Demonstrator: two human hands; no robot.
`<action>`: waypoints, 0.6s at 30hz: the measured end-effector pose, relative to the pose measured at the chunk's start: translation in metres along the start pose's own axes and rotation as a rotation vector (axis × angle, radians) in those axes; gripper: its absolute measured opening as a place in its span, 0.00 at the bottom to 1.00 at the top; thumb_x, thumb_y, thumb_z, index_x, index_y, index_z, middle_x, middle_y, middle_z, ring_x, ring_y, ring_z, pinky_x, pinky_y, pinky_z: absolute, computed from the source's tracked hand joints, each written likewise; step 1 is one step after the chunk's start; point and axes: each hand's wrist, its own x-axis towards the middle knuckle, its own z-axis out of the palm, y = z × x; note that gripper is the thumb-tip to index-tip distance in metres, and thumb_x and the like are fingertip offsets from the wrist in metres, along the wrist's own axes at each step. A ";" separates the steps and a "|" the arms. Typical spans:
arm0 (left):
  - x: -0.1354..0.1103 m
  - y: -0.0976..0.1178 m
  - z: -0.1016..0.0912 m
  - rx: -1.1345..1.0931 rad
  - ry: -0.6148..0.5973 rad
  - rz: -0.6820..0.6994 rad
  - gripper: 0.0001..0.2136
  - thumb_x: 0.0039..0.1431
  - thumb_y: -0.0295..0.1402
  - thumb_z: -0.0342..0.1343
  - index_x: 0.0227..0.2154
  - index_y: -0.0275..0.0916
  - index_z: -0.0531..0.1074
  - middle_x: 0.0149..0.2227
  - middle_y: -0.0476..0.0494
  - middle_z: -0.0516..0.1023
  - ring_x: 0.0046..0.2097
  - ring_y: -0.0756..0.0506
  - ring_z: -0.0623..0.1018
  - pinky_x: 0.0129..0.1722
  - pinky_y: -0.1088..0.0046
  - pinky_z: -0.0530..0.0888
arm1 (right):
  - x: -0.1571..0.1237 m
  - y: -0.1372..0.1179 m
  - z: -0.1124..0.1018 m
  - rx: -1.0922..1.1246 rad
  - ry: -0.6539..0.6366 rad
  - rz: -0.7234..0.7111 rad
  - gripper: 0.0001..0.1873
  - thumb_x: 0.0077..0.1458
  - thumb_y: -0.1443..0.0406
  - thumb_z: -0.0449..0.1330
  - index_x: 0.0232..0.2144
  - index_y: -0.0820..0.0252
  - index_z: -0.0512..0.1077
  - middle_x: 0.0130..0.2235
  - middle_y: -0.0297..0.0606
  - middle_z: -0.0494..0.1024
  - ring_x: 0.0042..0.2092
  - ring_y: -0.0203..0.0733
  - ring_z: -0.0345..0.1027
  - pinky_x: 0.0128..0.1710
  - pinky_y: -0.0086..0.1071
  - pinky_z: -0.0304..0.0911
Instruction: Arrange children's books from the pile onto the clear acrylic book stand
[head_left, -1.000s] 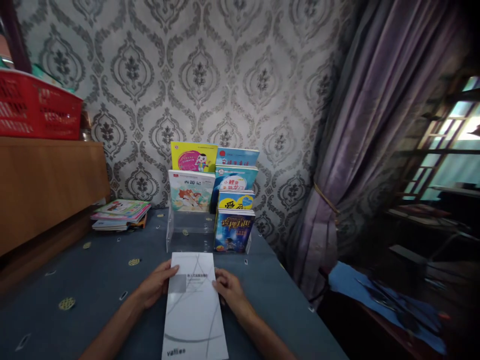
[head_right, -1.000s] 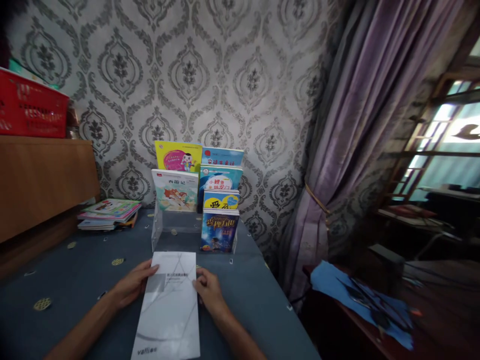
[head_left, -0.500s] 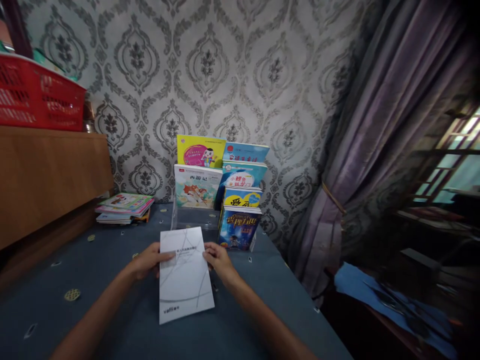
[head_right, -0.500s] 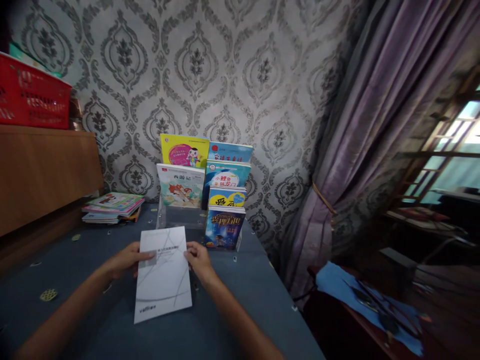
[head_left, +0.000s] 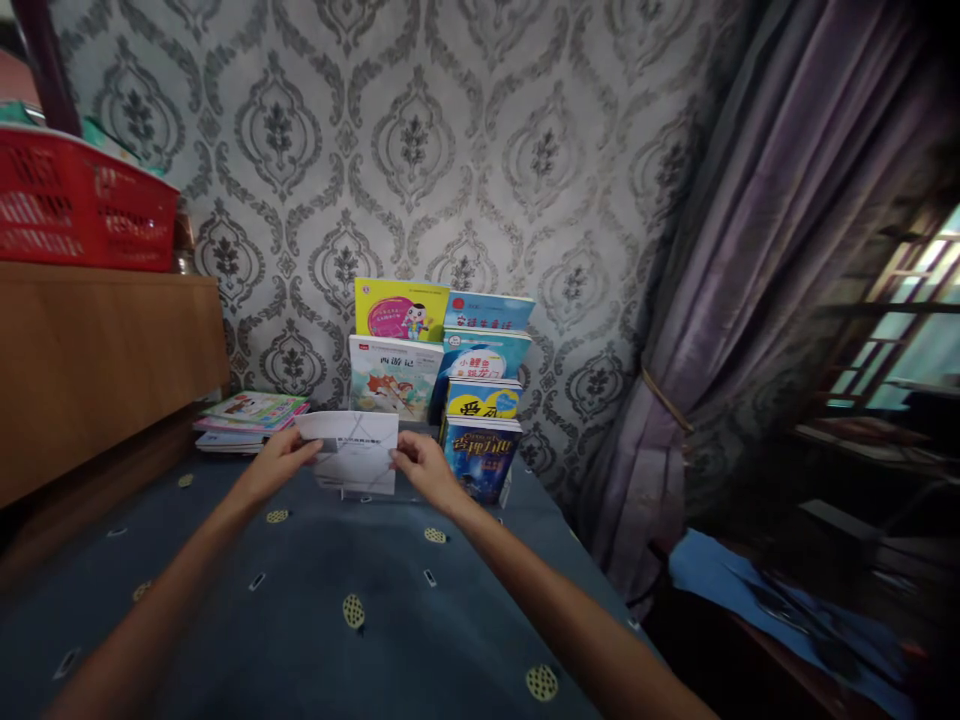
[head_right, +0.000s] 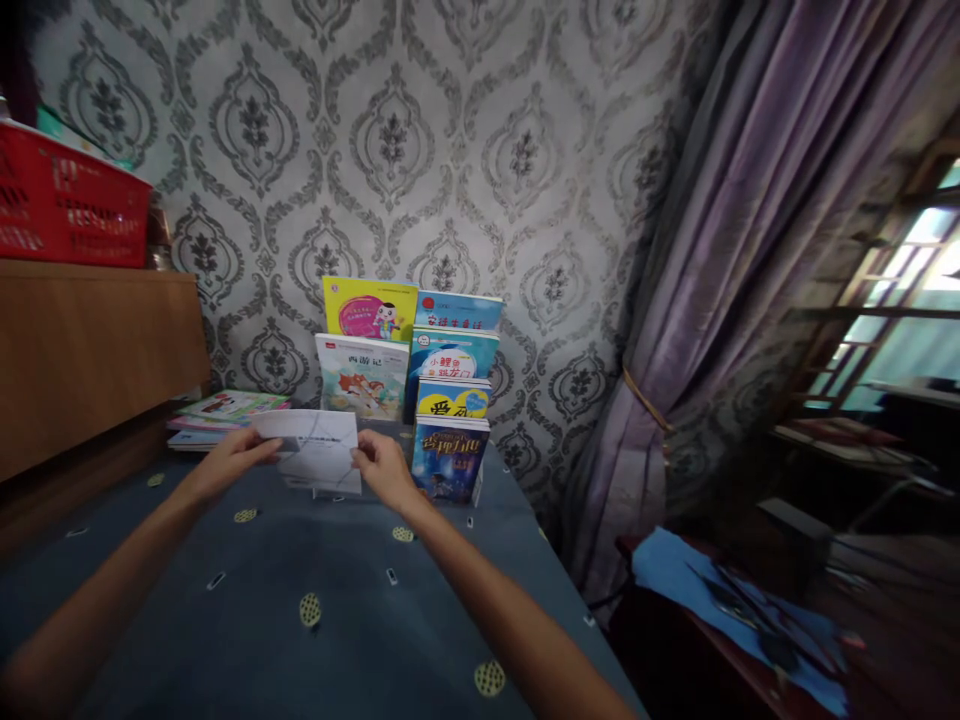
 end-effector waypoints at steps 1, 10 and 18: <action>0.000 0.000 -0.001 0.036 0.031 0.019 0.21 0.43 0.52 0.64 0.29 0.36 0.75 0.29 0.44 0.79 0.35 0.42 0.77 0.36 0.67 0.74 | 0.002 -0.004 0.000 -0.069 0.006 -0.032 0.04 0.52 0.65 0.57 0.26 0.58 0.68 0.25 0.28 0.68 0.30 0.36 0.63 0.35 0.30 0.65; -0.013 0.017 0.002 0.220 0.136 0.456 0.13 0.58 0.42 0.53 0.38 0.39 0.75 0.46 0.39 0.81 0.56 0.36 0.75 0.56 0.58 0.70 | 0.010 -0.040 -0.011 -0.375 0.066 -0.411 0.19 0.53 0.75 0.51 0.42 0.59 0.75 0.45 0.42 0.79 0.50 0.45 0.72 0.51 0.41 0.67; -0.015 0.041 0.002 0.485 0.275 0.863 0.13 0.62 0.42 0.52 0.42 0.40 0.73 0.52 0.39 0.78 0.64 0.37 0.68 0.64 0.54 0.65 | 0.015 -0.058 -0.023 -0.557 0.105 -0.680 0.15 0.63 0.71 0.53 0.50 0.56 0.72 0.57 0.47 0.72 0.65 0.48 0.60 0.64 0.51 0.59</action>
